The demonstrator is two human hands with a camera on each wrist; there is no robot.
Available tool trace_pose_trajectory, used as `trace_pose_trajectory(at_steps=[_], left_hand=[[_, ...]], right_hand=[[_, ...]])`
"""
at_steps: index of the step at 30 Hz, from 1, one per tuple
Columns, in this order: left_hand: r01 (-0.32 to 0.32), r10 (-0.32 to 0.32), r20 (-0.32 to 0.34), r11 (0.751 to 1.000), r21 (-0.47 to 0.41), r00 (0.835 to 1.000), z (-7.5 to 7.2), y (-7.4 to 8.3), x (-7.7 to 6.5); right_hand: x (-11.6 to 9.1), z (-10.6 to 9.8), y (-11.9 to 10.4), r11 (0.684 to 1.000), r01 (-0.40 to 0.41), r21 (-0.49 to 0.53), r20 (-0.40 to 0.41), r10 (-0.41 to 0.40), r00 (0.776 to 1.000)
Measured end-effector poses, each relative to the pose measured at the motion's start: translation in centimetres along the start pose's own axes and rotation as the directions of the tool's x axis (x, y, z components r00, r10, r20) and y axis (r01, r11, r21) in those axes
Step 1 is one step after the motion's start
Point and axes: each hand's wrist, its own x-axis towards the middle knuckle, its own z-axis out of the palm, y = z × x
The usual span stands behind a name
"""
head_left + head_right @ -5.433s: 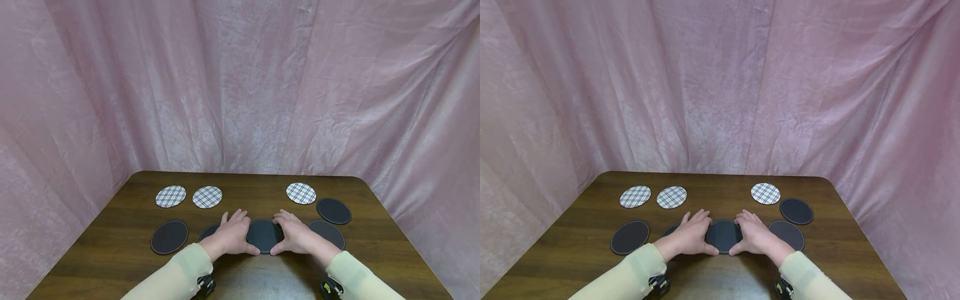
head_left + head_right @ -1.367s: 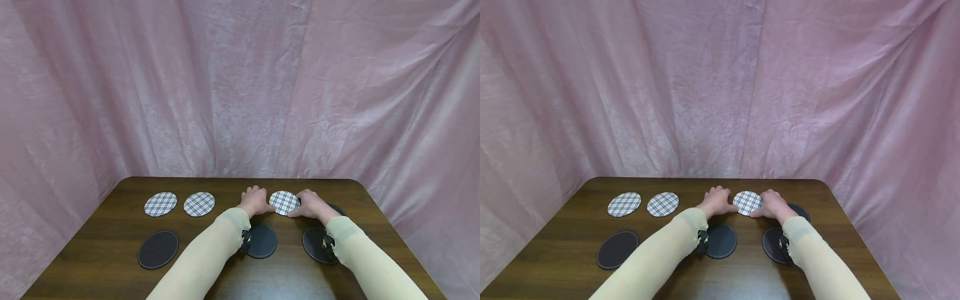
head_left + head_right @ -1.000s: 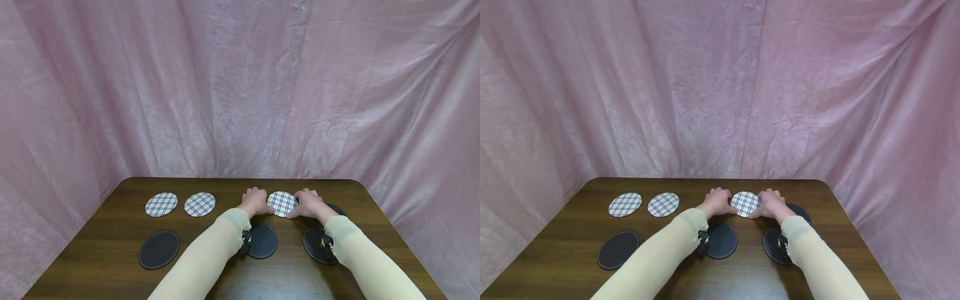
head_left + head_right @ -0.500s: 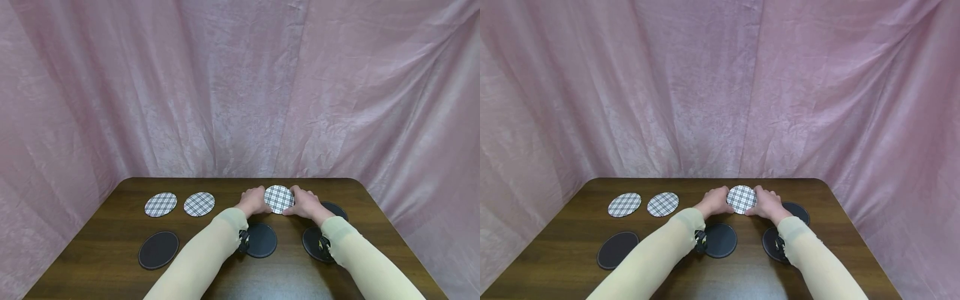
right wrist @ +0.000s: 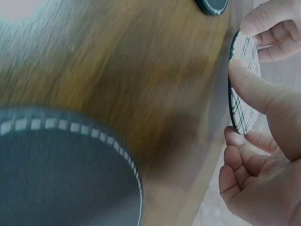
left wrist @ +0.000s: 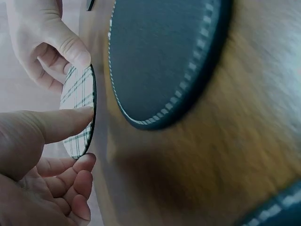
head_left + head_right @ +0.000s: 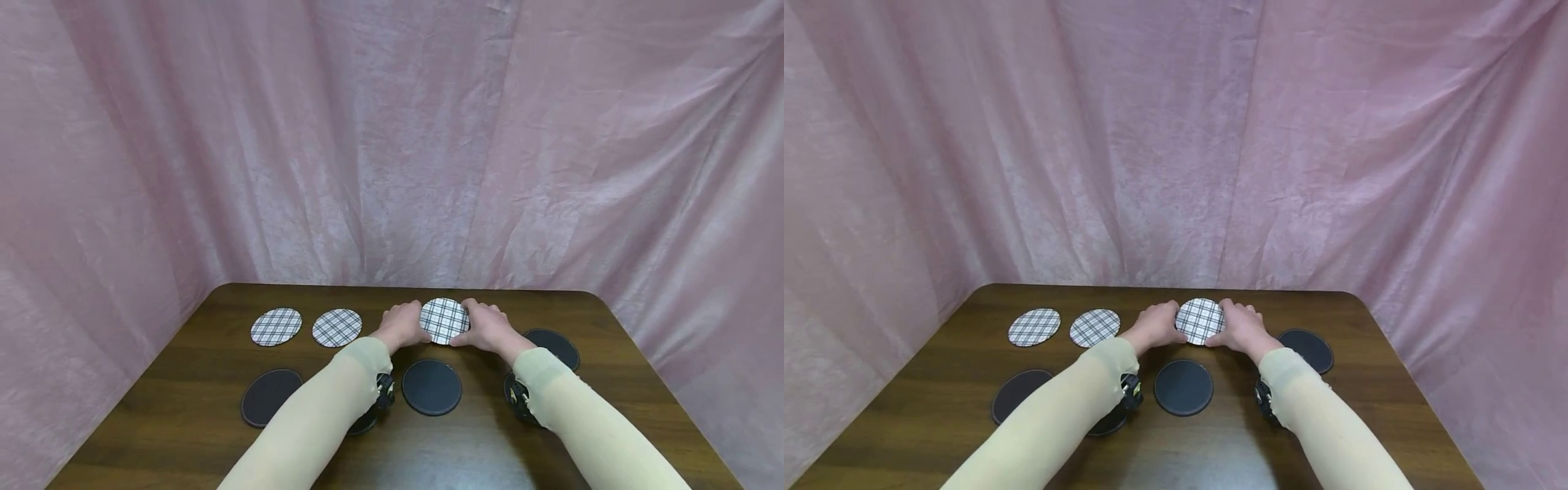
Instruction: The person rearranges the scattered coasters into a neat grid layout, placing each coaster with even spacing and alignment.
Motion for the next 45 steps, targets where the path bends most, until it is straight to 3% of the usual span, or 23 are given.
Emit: trace_pose_trajectory(at_steps=[5, 7, 8, 11, 13, 20, 25, 26, 32, 33, 40, 45], left_hand=[[-0.012, 0.012, -0.013, 1.000, 0.008, 1.000, 2.9, -3.1, 2.6], [0.000, 0.000, 0.027, 1.000, -0.008, 1.000, 3.0, -3.7, 3.1], [-0.009, 0.009, 0.015, 1.000, 0.001, 1.000, 3.2, -4.0, 3.2], [0.007, -0.007, 0.037, 1.000, 0.000, 0.999, 2.6, -3.9, 2.5], [0.001, -0.001, 0.012, 1.000, 0.023, 1.000, 2.5, -3.8, 1.9], [0.051, -0.052, 0.038, 0.998, 0.027, 0.998, -0.5, -1.5, -2.0], [0.045, -0.047, 0.044, 0.998, 0.040, 0.998, -0.3, -1.9, -1.9], [0.025, -0.026, 0.027, 0.999, 0.035, 0.999, 1.0, -3.1, -0.9], [0.026, -0.027, 0.035, 0.999, 0.025, 0.999, 0.9, -3.5, -1.2], [0.044, -0.045, 0.058, 0.999, 0.030, 0.997, -0.3, -2.6, -2.1], [-0.003, 0.000, 0.035, 0.997, 0.071, 0.999, 1.5, -4.2, -0.9], [0.010, -0.012, 0.062, 0.999, 0.047, 0.998, 0.6, -3.7, -1.8]], right_hand=[[0.2, 0.4, -0.8, 1.000, 0.016, -0.010, 0.008, -0.016, 1.000], [0.2, 0.6, -1.1, 1.000, 0.020, -0.010, 0.012, -0.020, 1.000], [0.2, 0.7, -1.1, 1.000, 0.020, -0.011, 0.013, -0.020, 1.000], [0.2, 1.0, -1.3, 1.000, 0.025, -0.008, 0.018, -0.025, 1.000], [0.2, 1.2, -1.3, 1.000, 0.025, -0.005, 0.023, -0.025, 0.999], [0.3, 1.5, -1.4, 1.000, 0.028, -0.001, 0.043, -0.028, 0.999], [0.3, 1.7, -1.5, 1.000, 0.027, 0.004, 0.063, -0.027, 0.998], [0.3, 1.7, -1.5, 1.000, 0.025, 0.005, 0.066, -0.026, 0.997], [0.2, 1.6, -1.9, 0.999, 0.042, 0.003, 0.088, -0.042, 0.995], [0.1, 1.5, -2.0, 0.999, 0.045, 0.005, 0.093, -0.045, 0.995], [0.0, 1.3, -1.9, 0.998, 0.056, 0.034, 0.130, -0.060, 0.990], [-0.2, 1.3, -1.8, 0.998, 0.058, 0.030, 0.140, -0.062, 0.988]])
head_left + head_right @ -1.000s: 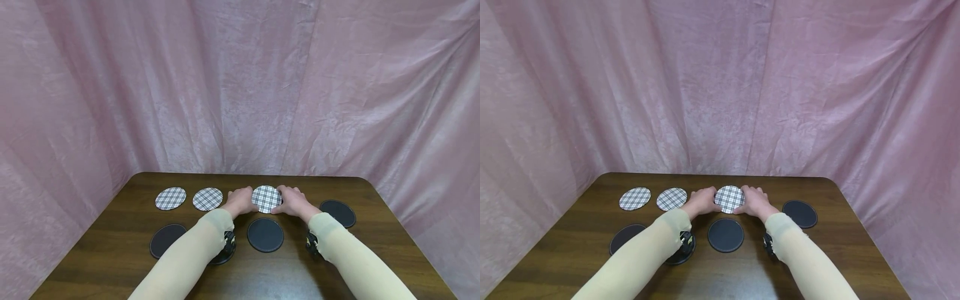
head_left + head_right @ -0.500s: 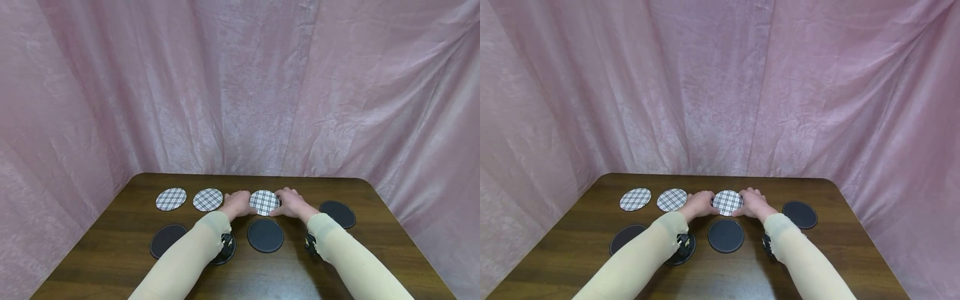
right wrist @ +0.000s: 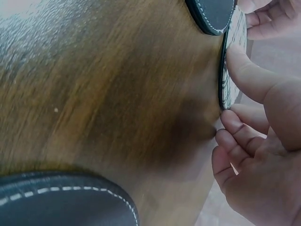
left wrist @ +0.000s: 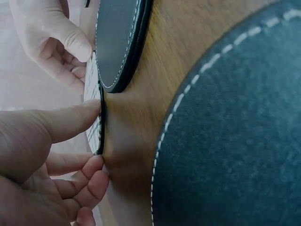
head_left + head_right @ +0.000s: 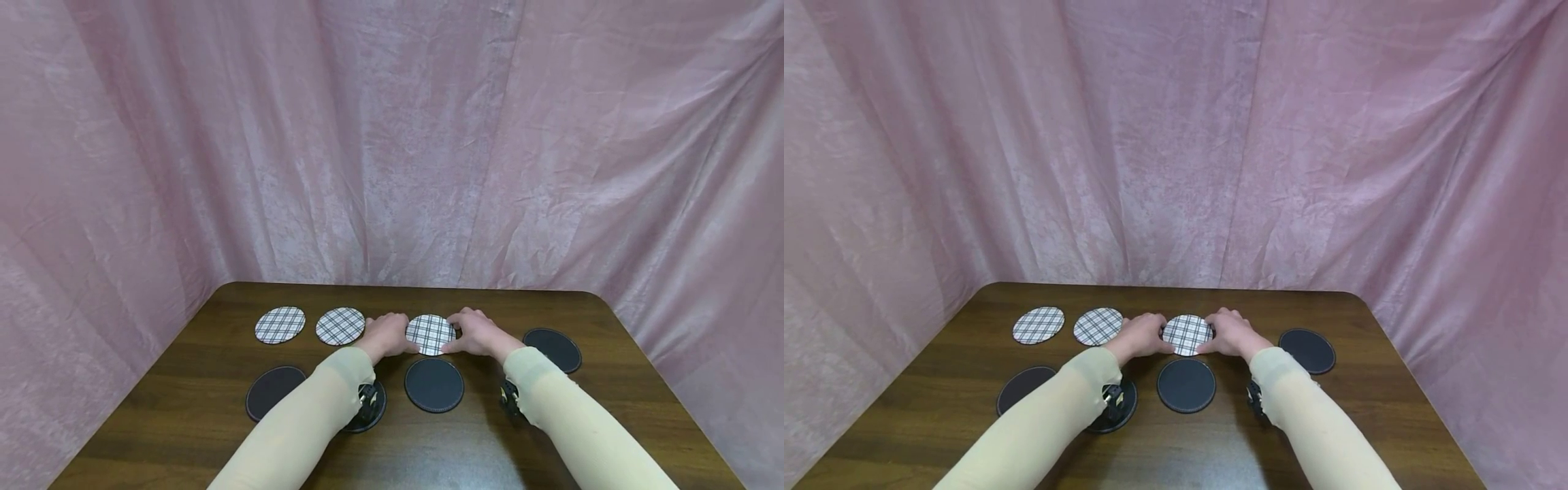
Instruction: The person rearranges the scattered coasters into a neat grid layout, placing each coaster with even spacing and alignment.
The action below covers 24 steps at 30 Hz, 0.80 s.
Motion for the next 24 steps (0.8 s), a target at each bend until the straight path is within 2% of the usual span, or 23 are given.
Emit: trace_pose_trajectory(at_steps=[2, 5, 16, 24], left_hand=[[0.009, -0.009, 0.015, 1.000, -0.016, 1.000, -0.7, 0.5, -0.8], [0.009, -0.009, 0.014, 1.000, -0.023, 1.000, -0.8, 0.7, -1.4], [0.005, -0.005, -0.012, 0.999, -0.042, 1.000, -0.7, 0.9, -1.8], [-0.010, 0.009, -0.012, 0.999, -0.038, 1.000, -2.3, 1.4, -3.2]], right_hand=[[0.0, 0.0, 0.0, 1.000, 0.001, -0.004, 0.004, -0.001, 1.000], [-0.1, -0.1, 0.0, 1.000, 0.000, -0.005, 0.011, 0.000, 1.000], [-0.2, -0.2, 0.1, 1.000, 0.007, -0.001, 0.025, -0.006, 1.000], [-0.5, -0.1, 0.4, 1.000, 0.003, 0.013, 0.024, -0.003, 1.000]])
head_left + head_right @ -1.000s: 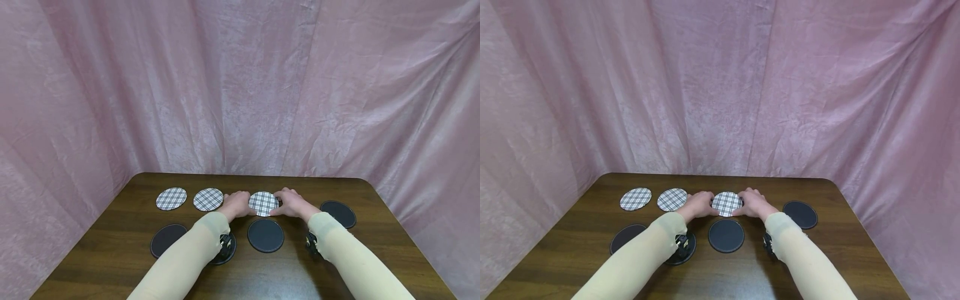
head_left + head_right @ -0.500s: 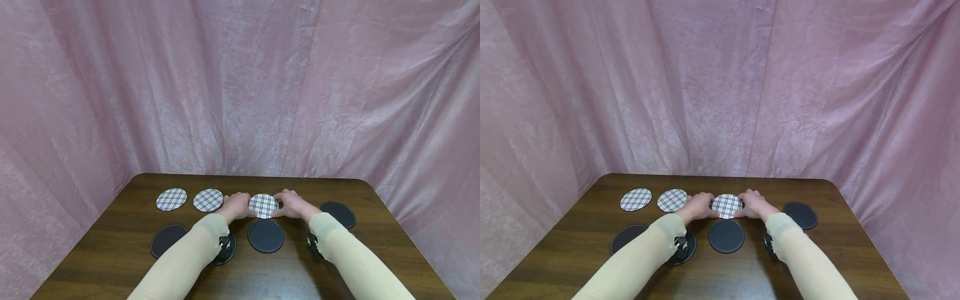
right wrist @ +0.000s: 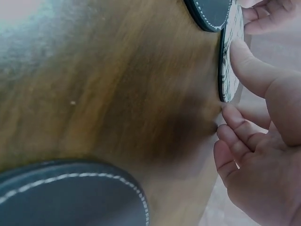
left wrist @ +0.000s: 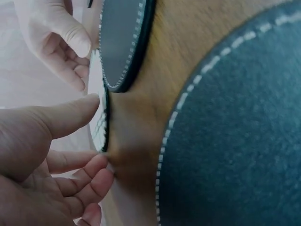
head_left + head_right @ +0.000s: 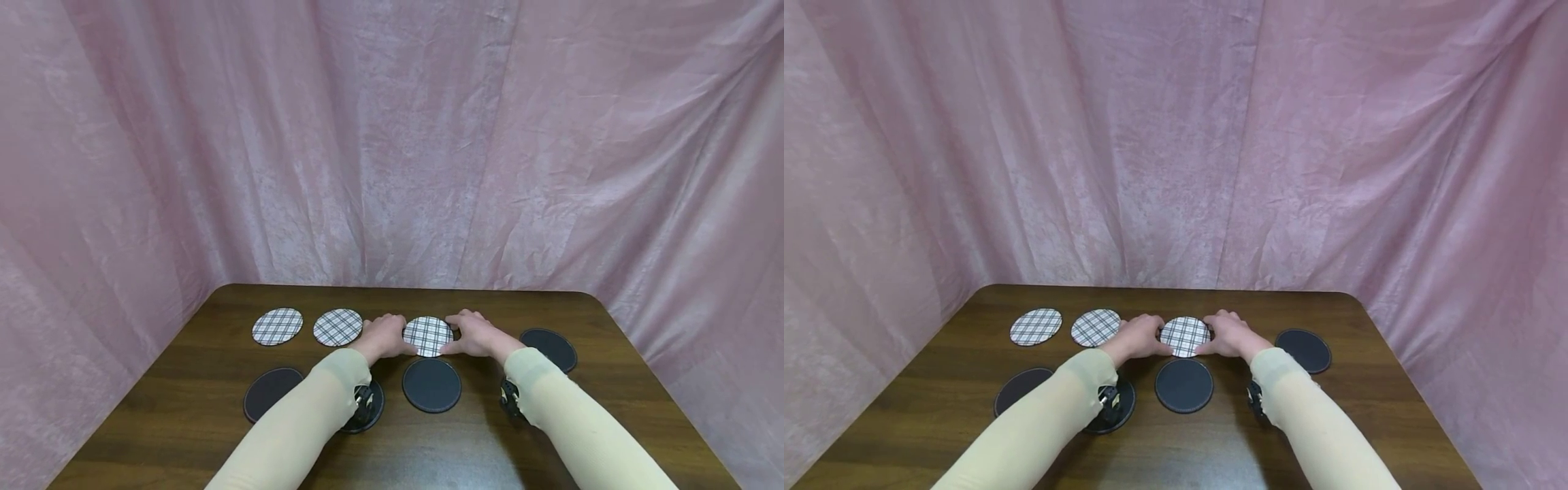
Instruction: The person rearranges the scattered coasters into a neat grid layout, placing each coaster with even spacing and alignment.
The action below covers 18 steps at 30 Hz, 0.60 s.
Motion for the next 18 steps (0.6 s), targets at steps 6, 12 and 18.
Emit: trace_pose_trajectory(at_steps=[6, 12, 18], left_hand=[[-0.044, 0.045, -0.033, 0.999, 0.022, 0.998, -0.1, 0.3, -0.2], [-0.078, 0.079, -0.059, 0.997, 0.026, 0.995, -0.8, 1.5, -0.8], [-0.114, 0.114, -0.045, 0.993, -0.001, 0.992, -1.0, 2.7, -2.0]], right_hand=[[-1.9, -0.5, 0.6, 1.000, 0.006, 0.007, -0.075, -0.005, 0.997], [-4.6, -1.2, 1.0, 0.998, 0.005, -0.070, -0.148, -0.015, 0.989], [-7.2, -1.5, 1.5, 0.995, 0.013, -0.103, -0.175, -0.030, 0.984]])
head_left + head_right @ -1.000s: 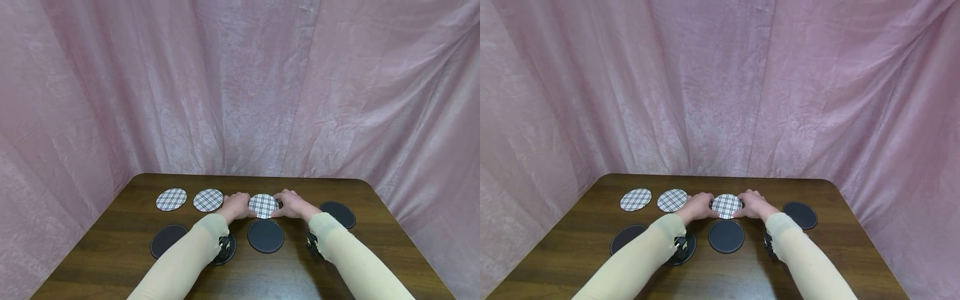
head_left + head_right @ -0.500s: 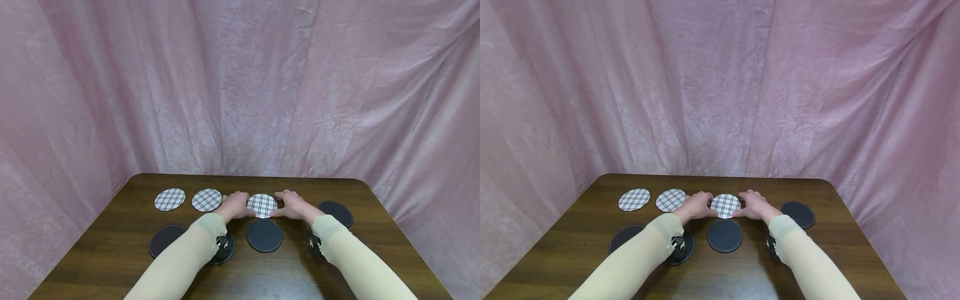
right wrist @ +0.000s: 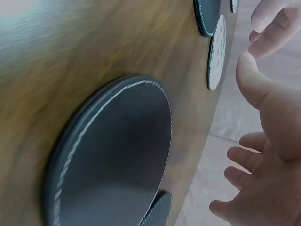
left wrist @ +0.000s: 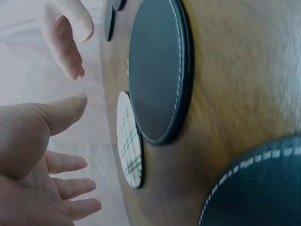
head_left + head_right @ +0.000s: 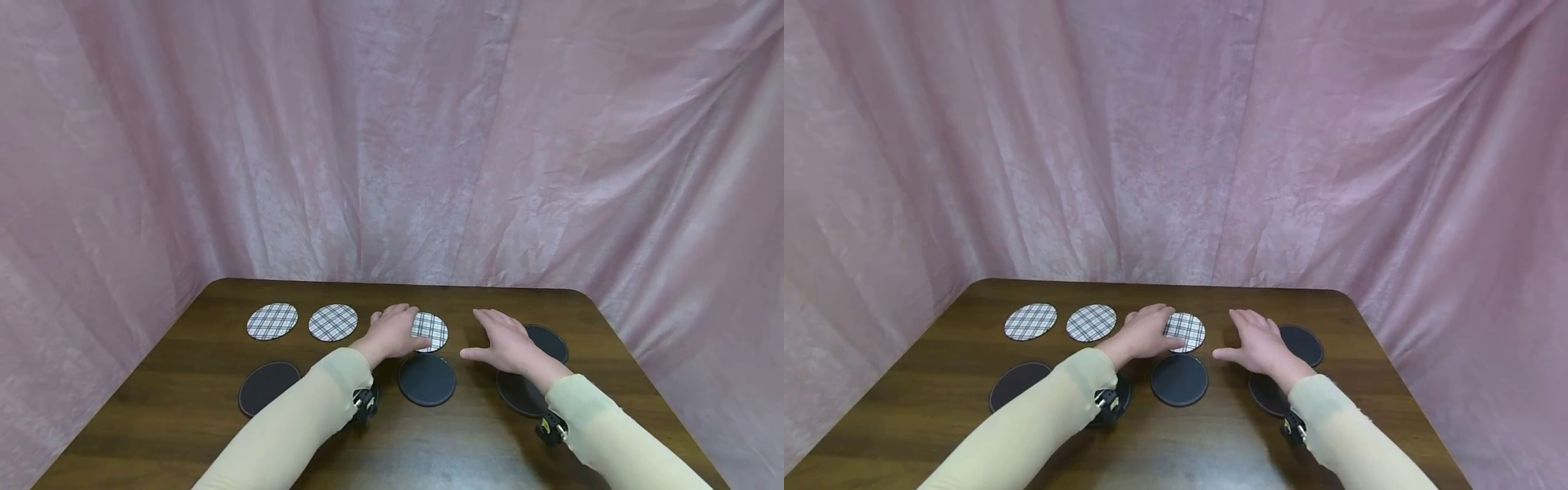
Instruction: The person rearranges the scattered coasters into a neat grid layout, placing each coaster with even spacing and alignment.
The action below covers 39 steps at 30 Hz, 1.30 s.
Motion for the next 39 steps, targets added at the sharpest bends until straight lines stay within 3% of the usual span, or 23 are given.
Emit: trace_pose_trajectory(at_steps=[18, 25, 39], left_hand=[[-0.129, 0.129, -0.012, 0.990, -0.064, 0.992, 0.7, 3.6, -1.7], [-0.146, 0.147, 0.022, 0.988, -0.042, 0.989, 1.2, 5.2, -2.1], [-0.215, 0.216, 0.054, 0.976, -0.038, 0.975, 2.9, 8.4, -2.4]], right_hand=[[-6.7, -1.2, 2.7, 0.998, -0.014, -0.054, -0.098, 0.009, 0.995], [-9.0, -1.6, 3.9, 0.997, -0.041, -0.065, -0.137, 0.032, 0.990], [-12.9, -1.4, 5.9, 0.995, -0.087, -0.047, -0.127, 0.081, 0.989]])
